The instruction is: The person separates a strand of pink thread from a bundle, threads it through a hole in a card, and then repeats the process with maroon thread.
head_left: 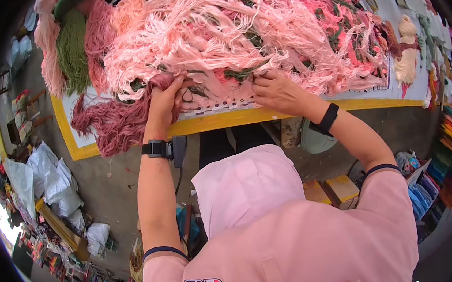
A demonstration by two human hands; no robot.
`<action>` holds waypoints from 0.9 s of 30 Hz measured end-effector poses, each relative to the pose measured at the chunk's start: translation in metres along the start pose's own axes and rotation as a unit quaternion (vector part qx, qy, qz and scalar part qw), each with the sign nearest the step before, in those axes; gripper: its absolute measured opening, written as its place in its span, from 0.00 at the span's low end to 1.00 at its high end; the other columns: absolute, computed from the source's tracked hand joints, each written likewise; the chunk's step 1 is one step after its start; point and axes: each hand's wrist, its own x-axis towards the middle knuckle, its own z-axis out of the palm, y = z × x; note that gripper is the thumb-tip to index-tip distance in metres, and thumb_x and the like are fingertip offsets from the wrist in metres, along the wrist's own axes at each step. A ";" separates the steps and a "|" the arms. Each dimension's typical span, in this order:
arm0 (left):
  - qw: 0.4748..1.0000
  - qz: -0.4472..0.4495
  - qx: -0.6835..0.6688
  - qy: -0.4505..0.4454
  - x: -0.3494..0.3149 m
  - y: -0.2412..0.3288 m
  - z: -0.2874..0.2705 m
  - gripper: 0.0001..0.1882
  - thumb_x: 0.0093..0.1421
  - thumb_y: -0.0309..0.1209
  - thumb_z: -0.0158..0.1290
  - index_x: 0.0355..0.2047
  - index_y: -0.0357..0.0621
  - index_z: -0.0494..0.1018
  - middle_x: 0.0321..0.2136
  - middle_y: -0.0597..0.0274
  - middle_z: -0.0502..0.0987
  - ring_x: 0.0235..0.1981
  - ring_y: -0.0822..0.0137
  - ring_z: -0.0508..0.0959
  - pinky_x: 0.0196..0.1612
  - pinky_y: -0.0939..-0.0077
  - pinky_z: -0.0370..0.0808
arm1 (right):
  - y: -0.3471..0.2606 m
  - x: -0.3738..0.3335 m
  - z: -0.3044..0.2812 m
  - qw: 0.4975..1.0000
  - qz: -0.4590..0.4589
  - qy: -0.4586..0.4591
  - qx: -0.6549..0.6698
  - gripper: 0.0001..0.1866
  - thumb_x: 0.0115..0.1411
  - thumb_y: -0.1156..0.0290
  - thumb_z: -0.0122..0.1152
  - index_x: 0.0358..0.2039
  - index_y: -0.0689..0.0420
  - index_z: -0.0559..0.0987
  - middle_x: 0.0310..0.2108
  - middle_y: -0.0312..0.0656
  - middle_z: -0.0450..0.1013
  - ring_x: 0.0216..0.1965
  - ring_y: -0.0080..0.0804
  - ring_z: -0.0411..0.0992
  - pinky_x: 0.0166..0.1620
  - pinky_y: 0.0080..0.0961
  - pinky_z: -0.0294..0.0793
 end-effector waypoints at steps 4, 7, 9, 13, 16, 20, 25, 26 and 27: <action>1.000 0.016 -0.008 0.001 -0.003 0.003 0.003 0.14 0.63 0.34 0.56 0.43 0.36 0.74 0.31 0.57 0.82 0.12 0.81 0.61 0.17 0.84 0.59 | 0.036 -0.028 0.007 0.952 0.214 0.178 0.130 0.09 0.48 0.64 0.63 0.26 0.53 0.74 0.24 0.40 0.68 0.33 0.40 0.70 0.44 0.35 0.66; 0.999 -0.043 0.023 0.022 -0.001 0.003 0.003 0.13 0.62 0.34 0.56 0.41 0.36 0.75 0.31 0.57 0.82 0.12 0.81 0.61 0.17 0.84 0.60 | 0.070 -0.051 0.009 0.847 0.456 0.206 0.177 0.08 0.49 0.67 0.62 0.27 0.56 0.74 0.24 0.43 0.69 0.33 0.44 0.71 0.44 0.39 0.66; 0.999 -0.002 0.009 0.031 0.001 0.000 0.002 0.12 0.62 0.34 0.56 0.39 0.36 0.76 0.29 0.58 0.82 0.12 0.80 0.61 0.17 0.84 0.60 | 0.082 -0.061 0.007 0.840 0.502 0.191 0.081 0.07 0.50 0.70 0.59 0.29 0.58 0.74 0.24 0.46 0.71 0.34 0.47 0.72 0.44 0.43 0.66; 0.995 -0.060 -0.065 0.046 0.002 -0.002 0.005 0.14 0.61 0.37 0.59 0.33 0.37 0.77 0.14 0.73 0.68 0.10 0.82 0.59 0.12 0.83 0.56 | 0.062 -0.061 -0.017 0.857 0.435 0.274 -0.022 0.13 0.49 0.73 0.57 0.37 0.58 0.76 0.35 0.49 0.74 0.40 0.52 0.71 0.46 0.44 0.66; 0.996 -0.031 -0.018 0.080 0.002 0.002 0.007 0.06 0.61 0.32 0.58 0.33 0.45 0.75 0.15 0.75 0.70 0.09 0.84 0.60 0.10 0.85 0.50 | 0.011 -0.023 -0.023 0.895 0.344 0.279 -0.055 0.20 0.48 0.73 0.58 0.44 0.58 0.77 0.41 0.47 0.74 0.44 0.48 0.72 0.43 0.44 0.69; 0.996 -0.036 -0.029 0.081 -0.001 0.006 0.014 0.06 0.63 0.31 0.55 0.33 0.43 0.74 0.15 0.72 0.70 0.08 0.82 0.60 0.10 0.82 0.54 | 0.010 0.035 0.001 0.995 -0.066 0.073 -0.001 0.26 0.57 0.67 0.51 0.57 0.55 0.69 0.60 0.42 0.61 0.66 0.37 0.55 0.69 0.40 0.49; 0.994 -0.049 0.030 0.092 -0.003 0.015 0.016 0.11 0.61 0.35 0.57 0.25 0.43 0.73 0.11 0.71 0.65 0.08 0.78 0.60 0.12 0.81 0.54 | 0.076 0.067 0.037 0.975 -0.009 0.164 -0.146 0.27 0.53 0.67 0.52 0.57 0.50 0.73 0.60 0.31 0.63 0.65 0.31 0.55 0.72 0.46 0.38; 0.993 -0.047 0.037 0.105 -0.003 0.017 0.016 0.11 0.61 0.35 0.57 0.25 0.43 0.73 0.11 0.71 0.65 0.08 0.78 0.60 0.12 0.81 0.54 | 0.083 0.069 0.041 0.982 -0.006 0.188 -0.029 0.27 0.53 0.67 0.52 0.56 0.49 0.74 0.60 0.31 0.64 0.65 0.32 0.56 0.71 0.49 0.38; 0.993 -0.052 0.031 0.104 -0.003 0.017 0.017 0.11 0.61 0.35 0.57 0.26 0.43 0.73 0.11 0.72 0.65 0.09 0.78 0.60 0.13 0.81 0.54 | 0.085 0.070 0.043 0.978 -0.008 0.203 0.047 0.27 0.52 0.67 0.53 0.56 0.50 0.73 0.59 0.32 0.64 0.64 0.34 0.56 0.71 0.50 0.39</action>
